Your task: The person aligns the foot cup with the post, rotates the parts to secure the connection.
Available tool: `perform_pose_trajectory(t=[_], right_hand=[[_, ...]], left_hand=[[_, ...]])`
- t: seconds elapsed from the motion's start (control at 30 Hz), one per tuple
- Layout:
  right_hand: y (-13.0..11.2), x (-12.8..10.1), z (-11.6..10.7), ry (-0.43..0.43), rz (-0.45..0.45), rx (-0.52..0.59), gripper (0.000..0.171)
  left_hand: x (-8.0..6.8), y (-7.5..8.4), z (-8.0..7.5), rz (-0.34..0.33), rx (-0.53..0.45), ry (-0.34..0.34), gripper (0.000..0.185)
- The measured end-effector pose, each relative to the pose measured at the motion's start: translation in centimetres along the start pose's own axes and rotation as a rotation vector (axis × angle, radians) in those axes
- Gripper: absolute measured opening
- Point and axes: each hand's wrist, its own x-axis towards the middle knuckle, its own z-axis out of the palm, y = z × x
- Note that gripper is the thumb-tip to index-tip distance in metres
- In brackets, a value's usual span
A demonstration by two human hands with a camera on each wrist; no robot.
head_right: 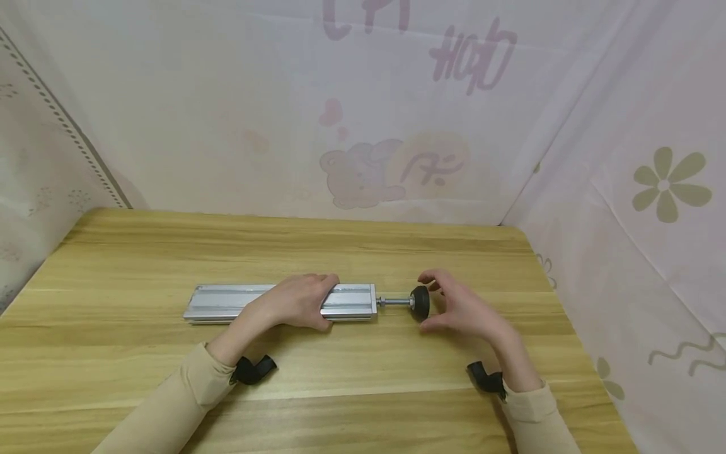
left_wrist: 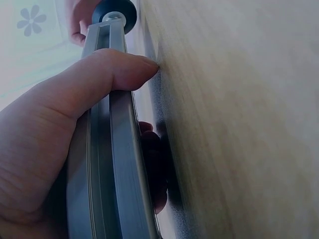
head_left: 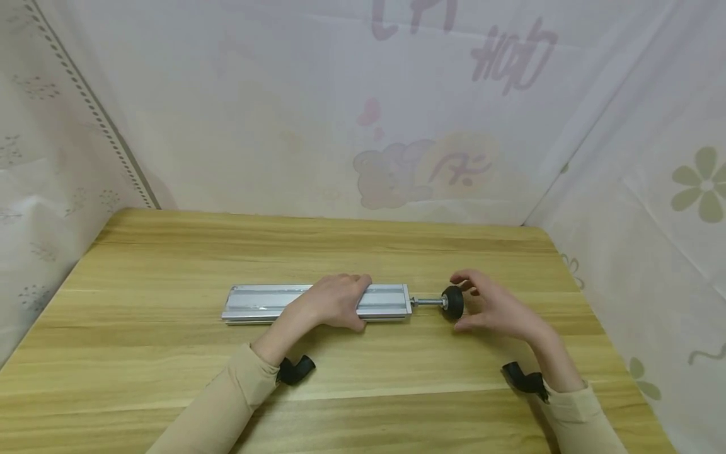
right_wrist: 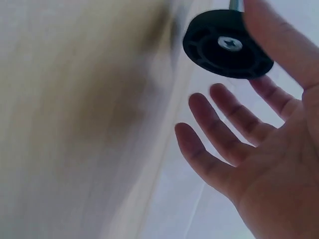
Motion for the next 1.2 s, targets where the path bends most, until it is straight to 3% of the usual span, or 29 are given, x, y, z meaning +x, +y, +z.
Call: perform_pose_trajectory(t=[0.33,0.5,0.8,1.07,1.2], right_hand=[[0.1,0.3,0.7,0.07,-0.032,-0.034,0.07],[0.2,0.0,0.2,0.045,0.004,0.002,0.064],[0.8,-0.3,-0.4,-0.044,-0.037,0.029,0.05],[0.8,-0.3,-0.5,-0.09,0.014,-0.005,0.058],[0.5,-0.4,-0.5,-0.077,0.017,0.048,0.073]], left_hand=[[0.1,0.0,0.1,0.002,0.006,0.004,0.064],[0.1,0.1,0.0,-0.01,0.004,-0.011,0.066],[0.0,0.1,0.0,-0.01,0.004,-0.017,0.064],[0.1,0.1,-0.1,-0.007,-0.004,-0.02,0.063],[0.1,0.1,-0.1,-0.005,-0.01,-0.017,0.063]])
